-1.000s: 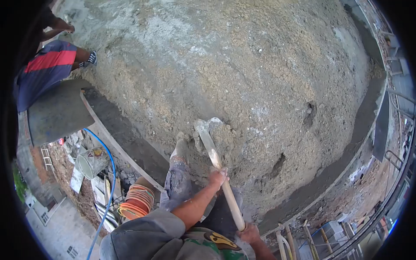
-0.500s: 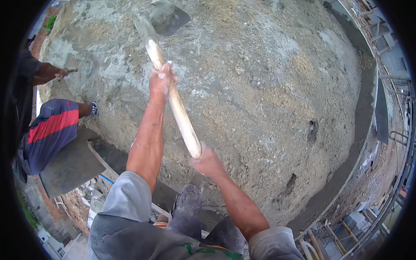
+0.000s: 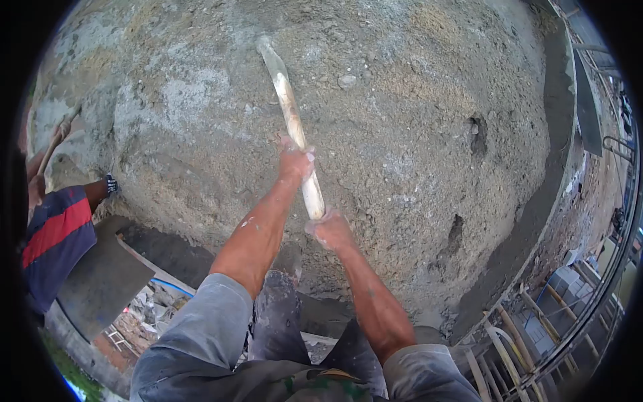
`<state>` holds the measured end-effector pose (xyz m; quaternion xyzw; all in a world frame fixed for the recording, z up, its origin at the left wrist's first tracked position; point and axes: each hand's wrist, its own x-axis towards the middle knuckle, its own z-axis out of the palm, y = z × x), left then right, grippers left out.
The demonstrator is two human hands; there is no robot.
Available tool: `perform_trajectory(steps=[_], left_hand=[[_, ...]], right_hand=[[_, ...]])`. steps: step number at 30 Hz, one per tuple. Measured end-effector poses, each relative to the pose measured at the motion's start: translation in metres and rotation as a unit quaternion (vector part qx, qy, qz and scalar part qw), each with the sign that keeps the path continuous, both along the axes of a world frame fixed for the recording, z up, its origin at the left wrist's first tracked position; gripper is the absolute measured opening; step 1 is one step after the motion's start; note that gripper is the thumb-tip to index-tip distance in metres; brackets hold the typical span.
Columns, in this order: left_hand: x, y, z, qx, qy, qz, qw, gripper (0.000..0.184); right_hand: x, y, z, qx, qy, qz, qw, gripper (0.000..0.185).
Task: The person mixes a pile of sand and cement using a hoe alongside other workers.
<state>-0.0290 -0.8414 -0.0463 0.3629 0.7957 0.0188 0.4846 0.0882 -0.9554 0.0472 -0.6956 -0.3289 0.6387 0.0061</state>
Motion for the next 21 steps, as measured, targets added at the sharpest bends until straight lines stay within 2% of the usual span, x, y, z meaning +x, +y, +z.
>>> perform_trajectory(steps=[1, 3, 6, 9, 11, 15, 17, 18, 19, 21], left_hand=[[0.007, -0.019, 0.017, 0.000, 0.016, 0.008, 1.000, 0.062], [0.033, -0.055, 0.051, -0.013, 0.037, 0.012, 0.999, 0.059], [0.062, -0.108, -0.018, -0.081, -0.112, 0.122, 0.983, 0.046], [0.111, -0.157, 0.017, -0.050, -0.283, 0.357, 0.889, 0.042], [0.146, -0.212, 0.044, -0.094, -0.300, 0.374, 0.872, 0.038], [0.200, -0.317, 0.101, -0.171, -0.367, 0.358, 0.841, 0.030], [0.223, -0.372, 0.117, -0.262, -0.373, 0.376, 0.807, 0.021], [0.229, -0.391, 0.135, -0.289, -0.375, 0.386, 0.791, 0.019], [0.238, -0.407, 0.150, -0.340, -0.360, 0.343, 0.798, 0.018], [0.244, -0.422, 0.186, -0.365, -0.397, 0.361, 0.760, 0.020]], right_hand=[[0.010, -0.023, 0.006, 0.010, -0.006, 0.014, 1.000, 0.043], [0.044, -0.052, 0.052, -0.029, 0.043, 0.008, 0.999, 0.047], [0.101, -0.115, 0.081, -0.004, -0.001, 0.062, 0.998, 0.049], [0.145, -0.178, 0.114, -0.063, -0.036, 0.090, 0.993, 0.051], [0.179, -0.229, 0.135, -0.055, -0.043, 0.063, 0.996, 0.047], [0.212, -0.284, 0.218, -0.148, -0.170, 0.205, 0.953, 0.047], [0.209, -0.312, 0.259, -0.201, -0.205, 0.207, 0.935, 0.046], [0.209, -0.340, 0.270, -0.189, -0.202, 0.184, 0.943, 0.045], [0.213, -0.366, 0.282, -0.229, -0.199, 0.192, 0.933, 0.048], [0.221, -0.355, 0.279, -0.203, -0.208, 0.222, 0.931, 0.047]])
